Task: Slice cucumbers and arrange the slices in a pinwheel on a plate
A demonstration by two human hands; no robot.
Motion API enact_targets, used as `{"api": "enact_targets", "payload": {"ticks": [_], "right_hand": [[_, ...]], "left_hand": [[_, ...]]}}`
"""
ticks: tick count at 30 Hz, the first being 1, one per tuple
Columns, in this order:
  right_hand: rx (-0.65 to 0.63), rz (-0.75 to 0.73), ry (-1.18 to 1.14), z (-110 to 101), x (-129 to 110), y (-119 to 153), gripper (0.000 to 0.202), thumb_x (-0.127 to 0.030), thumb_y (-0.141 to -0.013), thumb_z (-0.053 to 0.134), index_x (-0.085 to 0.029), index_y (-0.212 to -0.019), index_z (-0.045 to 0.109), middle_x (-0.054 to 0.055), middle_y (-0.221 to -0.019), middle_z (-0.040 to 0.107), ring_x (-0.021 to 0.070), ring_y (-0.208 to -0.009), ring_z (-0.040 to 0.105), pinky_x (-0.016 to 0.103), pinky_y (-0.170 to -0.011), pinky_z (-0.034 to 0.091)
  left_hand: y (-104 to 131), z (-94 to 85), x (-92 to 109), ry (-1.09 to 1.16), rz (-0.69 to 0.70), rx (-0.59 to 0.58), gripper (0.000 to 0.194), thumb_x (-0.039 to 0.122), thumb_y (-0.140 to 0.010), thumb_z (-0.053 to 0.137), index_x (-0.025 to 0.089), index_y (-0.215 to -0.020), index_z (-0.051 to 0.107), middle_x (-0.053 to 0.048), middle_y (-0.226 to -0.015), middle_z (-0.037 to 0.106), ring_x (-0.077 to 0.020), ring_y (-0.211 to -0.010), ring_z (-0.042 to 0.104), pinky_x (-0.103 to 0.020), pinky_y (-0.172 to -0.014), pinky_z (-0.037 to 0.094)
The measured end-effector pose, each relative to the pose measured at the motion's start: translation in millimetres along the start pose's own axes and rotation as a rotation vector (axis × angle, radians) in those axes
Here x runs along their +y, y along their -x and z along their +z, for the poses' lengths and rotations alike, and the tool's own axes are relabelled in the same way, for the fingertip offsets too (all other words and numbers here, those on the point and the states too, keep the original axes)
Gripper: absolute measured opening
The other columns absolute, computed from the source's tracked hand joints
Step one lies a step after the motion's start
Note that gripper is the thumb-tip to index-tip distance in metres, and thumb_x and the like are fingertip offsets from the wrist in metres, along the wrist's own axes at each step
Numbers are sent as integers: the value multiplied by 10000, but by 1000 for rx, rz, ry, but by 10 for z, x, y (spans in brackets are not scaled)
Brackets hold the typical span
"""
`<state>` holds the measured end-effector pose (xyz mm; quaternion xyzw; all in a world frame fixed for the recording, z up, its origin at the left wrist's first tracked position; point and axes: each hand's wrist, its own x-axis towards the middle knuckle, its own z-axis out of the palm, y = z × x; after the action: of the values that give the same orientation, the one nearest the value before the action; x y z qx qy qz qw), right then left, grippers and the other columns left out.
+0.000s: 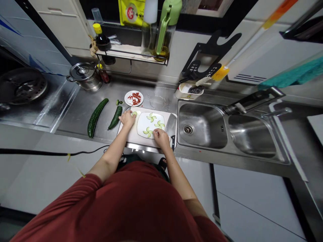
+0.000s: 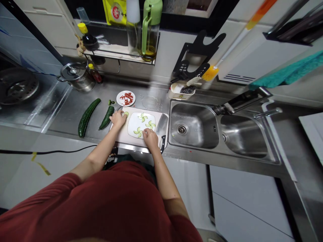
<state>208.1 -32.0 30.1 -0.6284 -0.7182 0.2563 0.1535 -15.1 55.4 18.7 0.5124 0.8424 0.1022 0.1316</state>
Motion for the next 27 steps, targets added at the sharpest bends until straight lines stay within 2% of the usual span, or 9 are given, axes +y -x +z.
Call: {"api": "enact_targets", "payload": {"ticks": [4, 13, 20, 27], "right_hand": [[4, 4, -18, 7, 3, 2, 271, -348, -935, 421, -203, -998, 641, 45, -952, 659, 175, -853, 583, 248, -742, 388], [-9, 1, -33, 20, -1, -5, 278, -345, -936, 411, -206, -1006, 642, 47, -953, 655, 173, -855, 581, 250, -765, 397], [6, 3, -36, 32, 27, 3, 274, -349, -934, 422, -201, -992, 645, 47, -946, 659, 175, -837, 580, 249, -748, 392], [1, 12, -38, 13, 24, 17, 274, -340, -933, 418, -195, -996, 643, 50, -955, 655, 174, -844, 577, 251, -750, 389]], "left_hand": [[-12, 19, -47, -6, 0, -15, 336, 438, -796, 561, 259, -1074, 615, -109, -1157, 607, -304, -1092, 533, -459, -926, 332], [-9, 35, -8, 29, 3, -29, 263, 375, -801, 560, 253, -1030, 604, -99, -1130, 625, -283, -1088, 547, -418, -916, 367], [-60, 46, -22, 70, -21, -90, 245, 316, -820, 538, 282, -1061, 570, -45, -975, 687, -248, -1007, 602, -396, -910, 358], [-76, 16, -116, 128, -27, -106, 216, 328, -826, 523, 313, -1015, 626, -9, -956, 697, -238, -1001, 607, -417, -907, 349]]}}
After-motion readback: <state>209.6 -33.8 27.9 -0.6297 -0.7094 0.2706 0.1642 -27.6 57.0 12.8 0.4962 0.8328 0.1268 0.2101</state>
